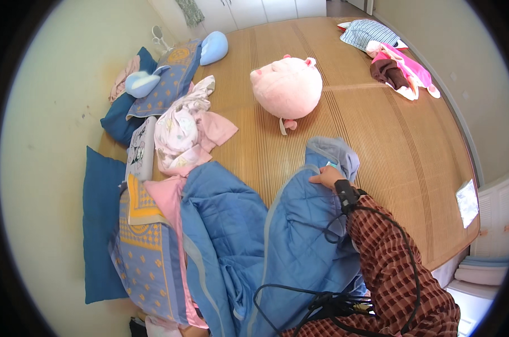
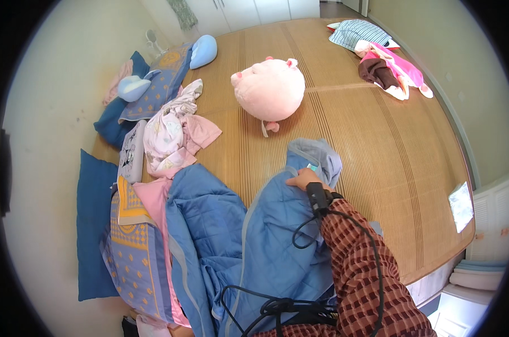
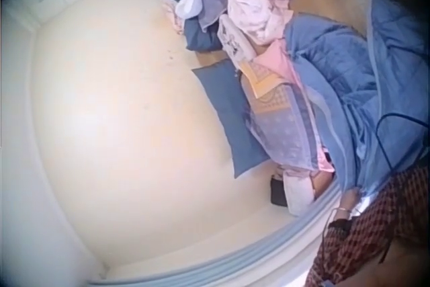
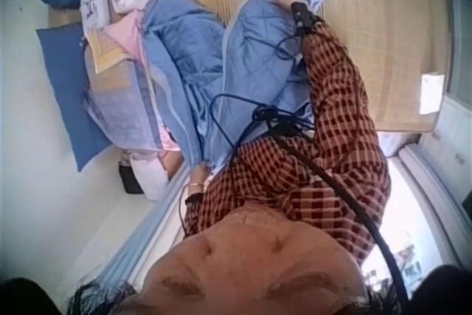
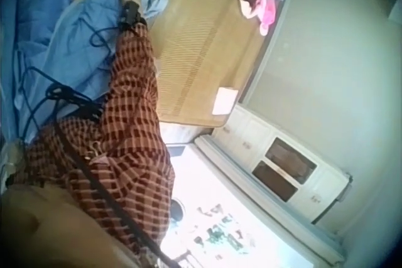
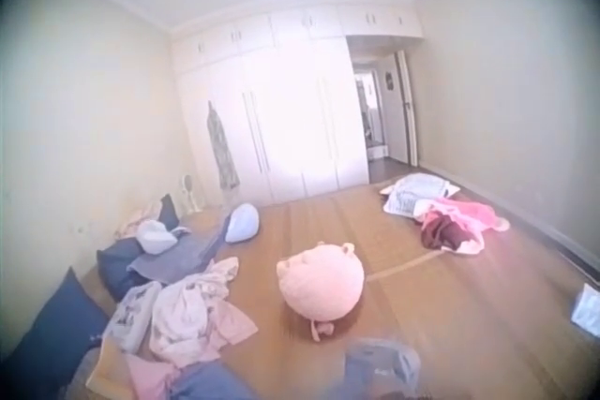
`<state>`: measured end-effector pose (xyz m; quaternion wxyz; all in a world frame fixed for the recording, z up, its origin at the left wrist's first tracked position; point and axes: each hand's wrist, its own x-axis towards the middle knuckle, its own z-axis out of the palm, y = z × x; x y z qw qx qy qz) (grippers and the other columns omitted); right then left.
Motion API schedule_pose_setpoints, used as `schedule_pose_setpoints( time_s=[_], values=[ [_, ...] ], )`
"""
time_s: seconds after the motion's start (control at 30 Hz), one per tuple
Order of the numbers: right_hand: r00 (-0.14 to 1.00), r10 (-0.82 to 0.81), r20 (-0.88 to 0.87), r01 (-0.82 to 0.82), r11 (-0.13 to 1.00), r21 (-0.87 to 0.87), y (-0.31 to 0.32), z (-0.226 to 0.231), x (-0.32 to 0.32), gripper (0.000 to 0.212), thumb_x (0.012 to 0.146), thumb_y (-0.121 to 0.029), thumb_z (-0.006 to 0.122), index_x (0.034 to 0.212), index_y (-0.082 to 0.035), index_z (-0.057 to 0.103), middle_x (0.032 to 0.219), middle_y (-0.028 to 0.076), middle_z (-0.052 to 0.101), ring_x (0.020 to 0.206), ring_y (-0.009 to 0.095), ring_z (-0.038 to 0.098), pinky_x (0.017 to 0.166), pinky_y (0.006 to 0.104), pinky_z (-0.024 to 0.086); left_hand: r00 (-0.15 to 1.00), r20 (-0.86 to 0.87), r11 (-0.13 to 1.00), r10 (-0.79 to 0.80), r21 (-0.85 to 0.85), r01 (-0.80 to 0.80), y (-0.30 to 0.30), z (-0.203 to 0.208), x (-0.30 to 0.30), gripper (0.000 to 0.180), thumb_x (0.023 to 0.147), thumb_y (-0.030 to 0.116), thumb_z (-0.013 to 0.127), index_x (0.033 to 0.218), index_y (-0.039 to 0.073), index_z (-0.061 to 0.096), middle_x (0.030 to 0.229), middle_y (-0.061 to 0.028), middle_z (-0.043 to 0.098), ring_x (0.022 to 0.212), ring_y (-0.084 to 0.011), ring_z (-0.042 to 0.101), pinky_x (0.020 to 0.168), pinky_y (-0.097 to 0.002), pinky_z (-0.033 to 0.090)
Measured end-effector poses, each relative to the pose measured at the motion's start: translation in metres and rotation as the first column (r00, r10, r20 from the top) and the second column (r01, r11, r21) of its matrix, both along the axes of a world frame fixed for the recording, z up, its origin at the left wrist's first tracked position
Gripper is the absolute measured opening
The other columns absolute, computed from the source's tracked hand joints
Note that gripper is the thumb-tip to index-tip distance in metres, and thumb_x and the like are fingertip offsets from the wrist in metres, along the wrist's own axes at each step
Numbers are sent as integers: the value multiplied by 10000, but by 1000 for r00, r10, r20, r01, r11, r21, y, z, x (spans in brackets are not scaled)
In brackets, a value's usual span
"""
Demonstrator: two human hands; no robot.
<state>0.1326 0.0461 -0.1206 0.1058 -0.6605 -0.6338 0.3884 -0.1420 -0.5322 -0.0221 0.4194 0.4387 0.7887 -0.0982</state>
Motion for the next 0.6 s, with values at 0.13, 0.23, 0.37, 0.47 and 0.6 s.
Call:
schedule_pose_setpoints(
  time_s=[0.13, 0.23, 0.37, 0.47, 0.6],
  values=[
    [742, -7, -670, -332, 865, -376, -26, 68, 37, 274, 731, -113, 612, 973, 9, 576, 870, 31, 594, 784, 116, 539, 727, 265, 440, 1000, 9, 998, -6, -55, 7, -6, -12, -8, 222, 758, 218, 580, 887, 39, 601, 610, -128, 606, 517, -253, 599, 527, -367, 477],
    [885, 154, -440, -354, 836, -419, -37, 98, 116, 301, 747, -149, 607, 1007, -3, 570, 875, 24, 597, 791, 112, 544, 722, 260, 445, 995, 45, 996, 92, 16, -93, -13, -21, -11, 255, 749, 291, 586, 810, 45, 614, 604, -111, 607, 534, -265, 599, 545, -376, 477],
    [914, -61, -400, -108, 916, -387, -36, 103, 183, 275, 749, -153, 597, 991, -24, 582, 844, 12, 597, 751, 104, 543, 695, 239, 443, 999, 34, 999, 15, 47, -17, 1, -24, -9, 235, 746, 290, 578, 801, 65, 619, 603, -104, 606, 563, -275, 600, 552, -383, 475],
    [944, 187, -273, -274, 903, -332, -29, 115, 143, 250, 749, -146, 590, 976, -42, 586, 790, -6, 581, 692, 93, 523, 646, 223, 435, 1000, 21, 1000, -23, -17, 23, 1, -25, -9, 203, 738, 267, 576, 807, 81, 622, 603, -98, 606, 583, -284, 599, 561, -390, 474],
    [724, 611, -320, -677, 717, -166, -25, 76, 46, 234, 757, -167, 577, 964, -56, 580, 713, -22, 531, 669, 112, 482, 629, 263, 415, 1000, 5, 999, 24, 22, -24, 3, -22, -4, 200, 724, 246, 583, 805, 68, 622, 603, -116, 602, 584, -296, 594, 567, -395, 470]
  ],
)
